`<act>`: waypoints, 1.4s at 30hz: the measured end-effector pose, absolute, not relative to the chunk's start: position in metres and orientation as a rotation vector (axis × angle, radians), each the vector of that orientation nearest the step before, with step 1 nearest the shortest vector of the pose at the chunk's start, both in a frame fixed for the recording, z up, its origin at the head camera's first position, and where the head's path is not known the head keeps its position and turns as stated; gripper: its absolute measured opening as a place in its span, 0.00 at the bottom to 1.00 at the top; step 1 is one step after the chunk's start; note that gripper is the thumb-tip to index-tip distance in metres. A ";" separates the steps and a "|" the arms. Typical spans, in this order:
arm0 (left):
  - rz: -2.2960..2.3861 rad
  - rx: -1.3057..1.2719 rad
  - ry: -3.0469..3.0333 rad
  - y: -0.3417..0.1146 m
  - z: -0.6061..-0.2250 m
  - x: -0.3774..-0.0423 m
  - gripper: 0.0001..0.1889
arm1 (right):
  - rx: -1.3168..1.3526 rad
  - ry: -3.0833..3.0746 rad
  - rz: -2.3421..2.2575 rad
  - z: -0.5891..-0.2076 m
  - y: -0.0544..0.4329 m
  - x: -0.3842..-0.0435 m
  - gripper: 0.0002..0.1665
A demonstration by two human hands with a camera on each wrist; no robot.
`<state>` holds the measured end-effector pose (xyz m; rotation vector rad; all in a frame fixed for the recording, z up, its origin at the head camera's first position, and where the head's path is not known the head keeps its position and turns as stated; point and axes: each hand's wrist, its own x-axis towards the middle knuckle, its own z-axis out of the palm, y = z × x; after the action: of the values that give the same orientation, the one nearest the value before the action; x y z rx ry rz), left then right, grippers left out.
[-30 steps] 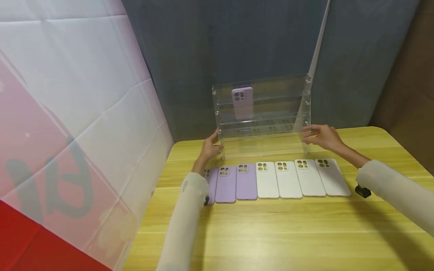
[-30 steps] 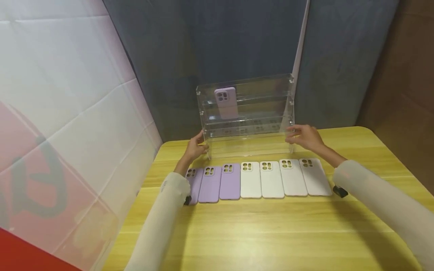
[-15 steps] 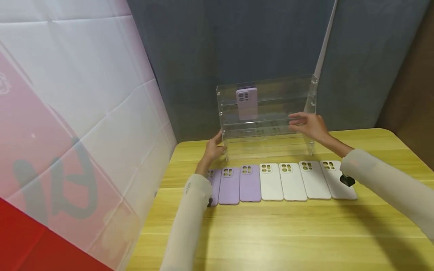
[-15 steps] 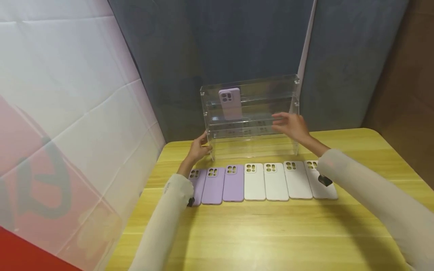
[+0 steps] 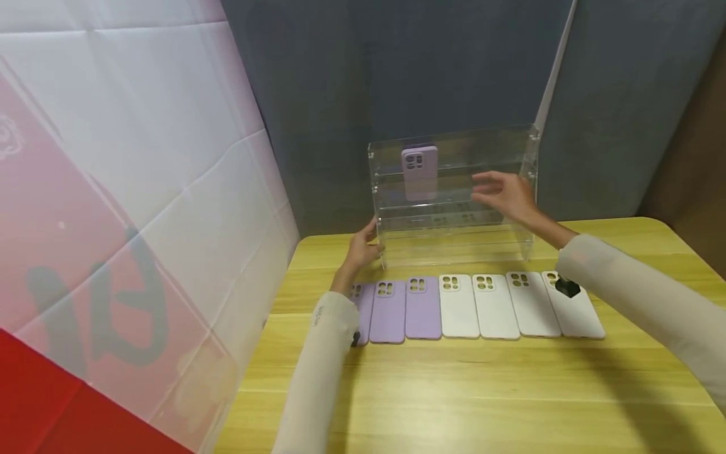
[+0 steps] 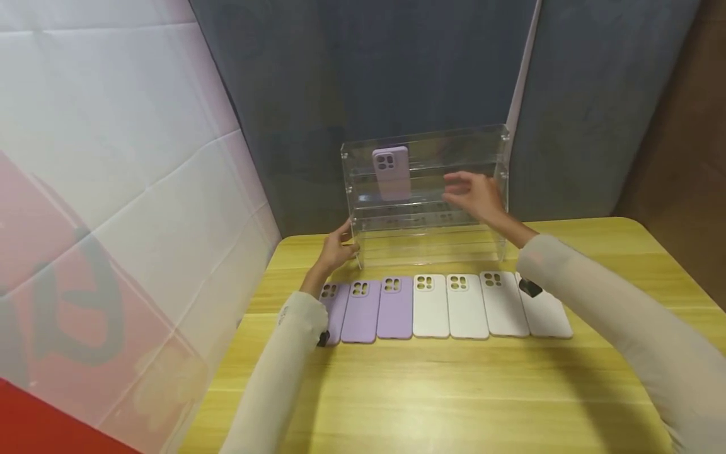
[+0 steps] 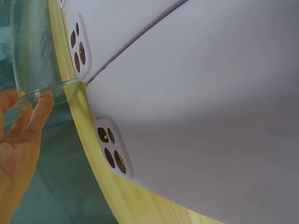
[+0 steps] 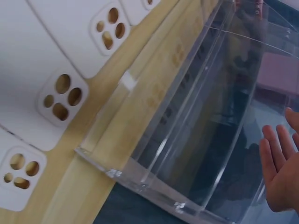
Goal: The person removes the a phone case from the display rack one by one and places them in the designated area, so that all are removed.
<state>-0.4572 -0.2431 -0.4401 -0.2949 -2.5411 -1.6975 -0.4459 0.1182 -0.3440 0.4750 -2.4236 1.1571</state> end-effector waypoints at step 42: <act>-1.723 -0.339 -2.534 -0.225 -0.443 -0.453 0.47 | 0.449 -2.304 1.166 -0.306 0.059 -0.478 0.25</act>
<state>-0.4532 -0.2254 -0.4435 -0.3392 -2.5340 -1.7232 -0.4779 0.0587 -0.3064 0.4491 -2.3042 1.1664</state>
